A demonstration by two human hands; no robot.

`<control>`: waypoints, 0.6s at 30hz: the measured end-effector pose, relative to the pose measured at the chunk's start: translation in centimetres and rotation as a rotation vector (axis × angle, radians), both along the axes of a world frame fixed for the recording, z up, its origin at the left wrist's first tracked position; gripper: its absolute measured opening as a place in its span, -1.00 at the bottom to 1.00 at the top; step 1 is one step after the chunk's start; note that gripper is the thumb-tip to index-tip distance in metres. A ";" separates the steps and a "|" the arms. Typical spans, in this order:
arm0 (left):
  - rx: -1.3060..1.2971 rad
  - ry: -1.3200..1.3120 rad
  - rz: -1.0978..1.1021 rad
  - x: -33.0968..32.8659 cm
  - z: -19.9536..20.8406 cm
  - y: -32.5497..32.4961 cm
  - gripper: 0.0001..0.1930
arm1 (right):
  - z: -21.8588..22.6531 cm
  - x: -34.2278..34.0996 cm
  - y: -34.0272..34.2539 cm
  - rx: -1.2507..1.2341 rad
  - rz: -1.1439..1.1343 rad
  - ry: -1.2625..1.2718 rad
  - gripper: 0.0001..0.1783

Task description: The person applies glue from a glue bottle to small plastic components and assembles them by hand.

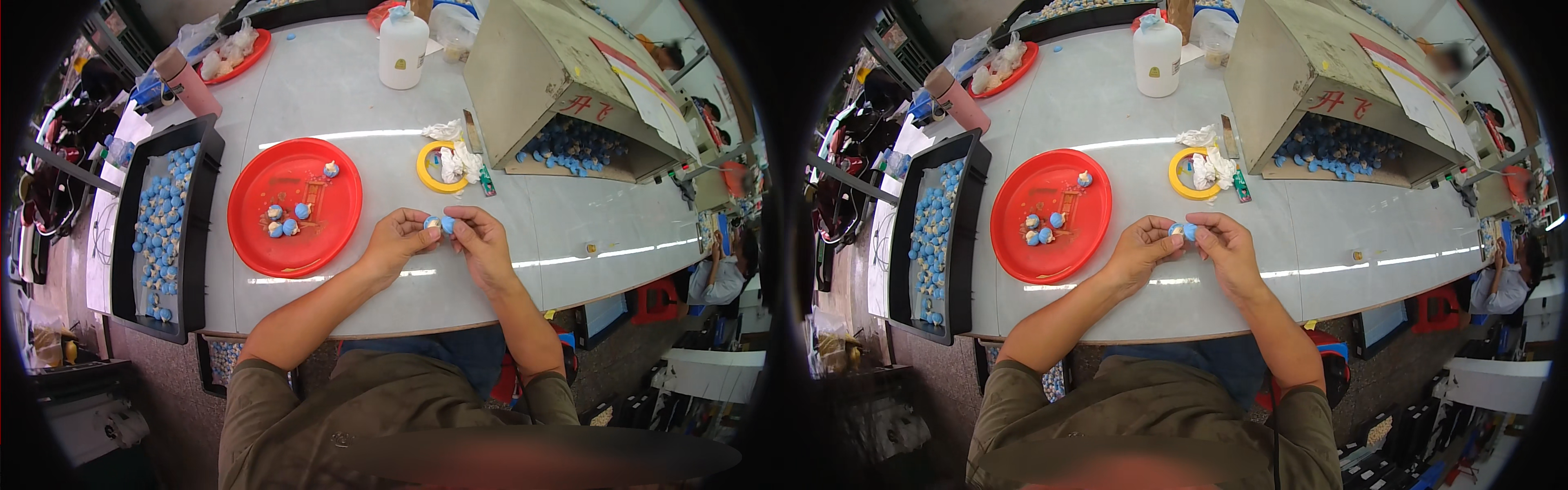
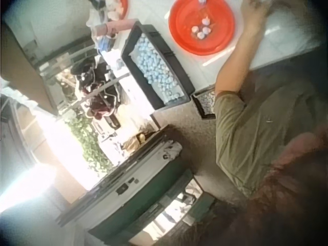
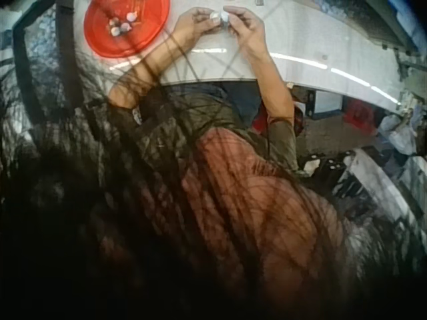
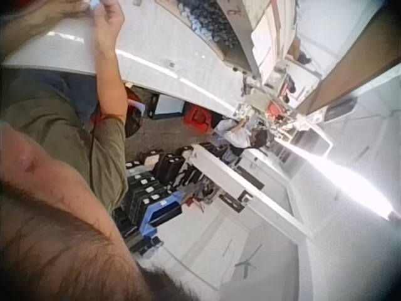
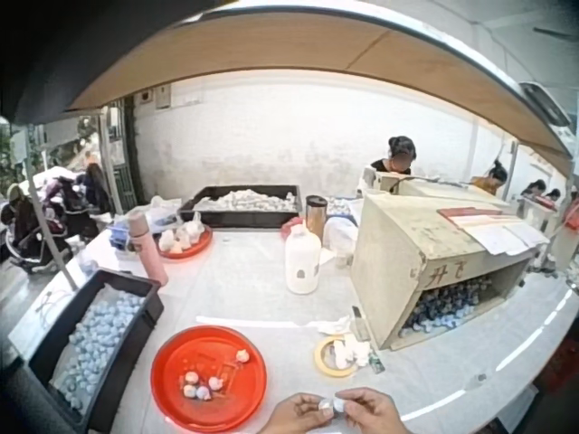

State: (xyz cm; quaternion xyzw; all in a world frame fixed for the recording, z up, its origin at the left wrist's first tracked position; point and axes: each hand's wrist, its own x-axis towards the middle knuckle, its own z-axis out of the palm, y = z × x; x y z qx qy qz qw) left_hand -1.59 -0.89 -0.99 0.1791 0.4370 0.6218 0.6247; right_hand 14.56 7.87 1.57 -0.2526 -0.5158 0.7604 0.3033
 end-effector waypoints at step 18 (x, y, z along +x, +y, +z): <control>-0.039 -0.213 -0.051 -0.3 0.1 0.2 -0.76 | 0.2 -0.4 0.3 0.173 -0.031 -0.160 -0.75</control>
